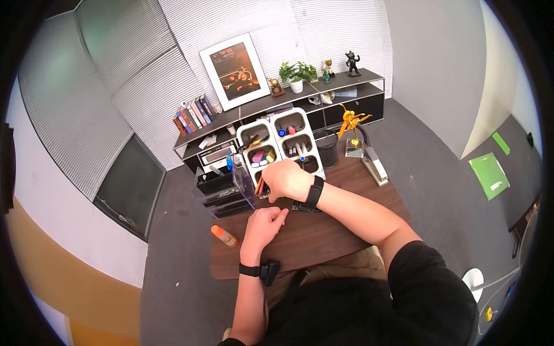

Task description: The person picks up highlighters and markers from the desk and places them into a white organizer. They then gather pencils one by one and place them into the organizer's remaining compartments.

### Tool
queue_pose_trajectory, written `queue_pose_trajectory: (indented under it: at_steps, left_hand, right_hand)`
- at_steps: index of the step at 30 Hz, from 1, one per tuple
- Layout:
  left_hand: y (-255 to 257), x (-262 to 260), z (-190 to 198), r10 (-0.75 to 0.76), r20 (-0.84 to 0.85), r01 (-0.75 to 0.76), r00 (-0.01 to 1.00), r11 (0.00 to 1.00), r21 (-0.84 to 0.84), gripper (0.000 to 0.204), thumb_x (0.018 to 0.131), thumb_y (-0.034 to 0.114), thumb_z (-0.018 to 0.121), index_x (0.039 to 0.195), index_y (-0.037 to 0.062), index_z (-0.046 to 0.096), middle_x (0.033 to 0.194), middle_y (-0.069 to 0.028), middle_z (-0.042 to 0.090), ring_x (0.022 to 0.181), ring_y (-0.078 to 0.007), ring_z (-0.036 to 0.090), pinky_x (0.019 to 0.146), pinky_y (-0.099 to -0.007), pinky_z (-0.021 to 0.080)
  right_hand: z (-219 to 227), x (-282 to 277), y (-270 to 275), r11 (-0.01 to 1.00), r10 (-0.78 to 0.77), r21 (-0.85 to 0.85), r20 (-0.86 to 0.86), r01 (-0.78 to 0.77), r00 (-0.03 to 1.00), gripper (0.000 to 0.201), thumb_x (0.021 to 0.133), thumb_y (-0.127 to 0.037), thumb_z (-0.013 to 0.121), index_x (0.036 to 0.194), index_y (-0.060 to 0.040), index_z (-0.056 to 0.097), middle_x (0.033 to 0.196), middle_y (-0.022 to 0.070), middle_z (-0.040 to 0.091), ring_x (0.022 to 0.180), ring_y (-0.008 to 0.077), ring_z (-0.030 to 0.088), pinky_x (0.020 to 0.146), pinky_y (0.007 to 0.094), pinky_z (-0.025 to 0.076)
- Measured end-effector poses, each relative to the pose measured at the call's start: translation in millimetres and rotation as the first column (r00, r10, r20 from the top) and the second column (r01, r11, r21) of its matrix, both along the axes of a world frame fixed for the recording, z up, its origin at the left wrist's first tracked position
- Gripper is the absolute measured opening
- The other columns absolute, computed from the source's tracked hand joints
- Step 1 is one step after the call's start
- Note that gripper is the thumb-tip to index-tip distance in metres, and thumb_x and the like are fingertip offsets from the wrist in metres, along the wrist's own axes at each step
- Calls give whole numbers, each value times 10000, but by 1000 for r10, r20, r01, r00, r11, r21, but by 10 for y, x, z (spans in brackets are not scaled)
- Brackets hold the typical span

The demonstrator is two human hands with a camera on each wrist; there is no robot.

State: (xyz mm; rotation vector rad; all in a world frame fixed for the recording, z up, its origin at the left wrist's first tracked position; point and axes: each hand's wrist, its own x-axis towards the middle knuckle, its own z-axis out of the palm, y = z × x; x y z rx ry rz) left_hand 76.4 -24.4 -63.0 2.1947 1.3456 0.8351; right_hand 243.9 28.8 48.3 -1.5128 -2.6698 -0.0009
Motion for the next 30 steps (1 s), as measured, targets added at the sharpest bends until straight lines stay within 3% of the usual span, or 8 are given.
queue_pose_trajectory:
  at_steps: [5, 10, 11, 13, 14, 18, 20, 30]
  left_hand:
    - [-9, -48, 31, 73, -58, -66, 996, 991, 120, 422, 1048, 339, 700, 778, 15, 716, 691, -141, 714, 662, -360, 709, 652, -437, 538]
    - [22, -115, 61, 123, -12, -122, 992, 989, 89, 458, 1051, 350, 708, 760, -3, 708, 608, -119, 663, 554, -254, 685, 603, -397, 509]
    - [33, -138, 52, 117, -18, -115, 993, 990, 87, 458, 1051, 350, 708, 760, -3, 708, 608, -119, 663, 554, -254, 685, 603, -397, 509]
    - [41, -180, 60, 120, 37, -119, 992, 993, -25, 432, 1042, 328, 712, 755, 6, 685, 648, -160, 664, 624, -387, 678, 621, -468, 509]
    - [43, -193, 53, 117, 46, -116, 992, 993, -17, 484, 1065, 348, 706, 737, -8, 690, 553, -76, 612, 500, -158, 598, 555, -353, 445]
    - [44, -181, 81, 120, 95, -116, 988, 992, -40, 488, 1078, 345, 697, 740, -6, 682, 548, -63, 605, 499, -138, 587, 547, -346, 431]
    - [49, -155, 77, 166, 121, -165, 979, 986, -20, 464, 1065, 339, 696, 752, -2, 674, 618, -141, 629, 585, -347, 655, 606, -441, 486]
    - [22, -118, 102, 144, 156, -154, 977, 987, 50, 445, 1045, 299, 724, 736, -7, 634, 626, -173, 603, 578, -386, 598, 590, -447, 467]
  right_hand:
    - [-36, 28, -20, 983, 89, 171, -86, -73, 992, 312, 816, -259, 869, 909, 30, 800, 894, 223, 786, 866, 412, 793, 766, 477, 638]
    - [-29, 42, -40, 970, 88, 235, -103, -62, 991, 181, 793, -139, 814, 861, 25, 784, 857, 213, 773, 830, 405, 790, 733, 471, 632]
    - [-56, 36, -12, 943, 84, 330, -119, -40, 989, 128, 790, -106, 786, 832, 14, 776, 837, 207, 768, 809, 390, 789, 714, 465, 627]
    - [-47, 26, 10, 908, 73, 418, -139, -8, 988, 78, 787, -72, 757, 803, 4, 767, 818, 201, 764, 788, 375, 788, 695, 459, 622]
    - [-12, 20, 20, 877, 67, 479, -180, 28, 981, 54, 787, -64, 769, 807, -13, 772, 807, 190, 761, 777, 358, 790, 685, 448, 621]
    - [113, 63, -10, 816, 81, 573, -242, 75, 967, 14, 782, -33, 763, 793, -26, 767, 771, 182, 744, 743, 345, 781, 657, 430, 611]
    - [124, 78, 22, 808, 76, 582, -254, 90, 964, 23, 774, -33, 763, 794, -22, 763, 759, 185, 738, 729, 352, 774, 654, 427, 608]
    - [217, 60, -119, 847, 135, 532, -230, 8, 964, 110, 828, -15, 707, 930, 4, 742, 847, 184, 766, 773, 344, 781, 706, 442, 615]
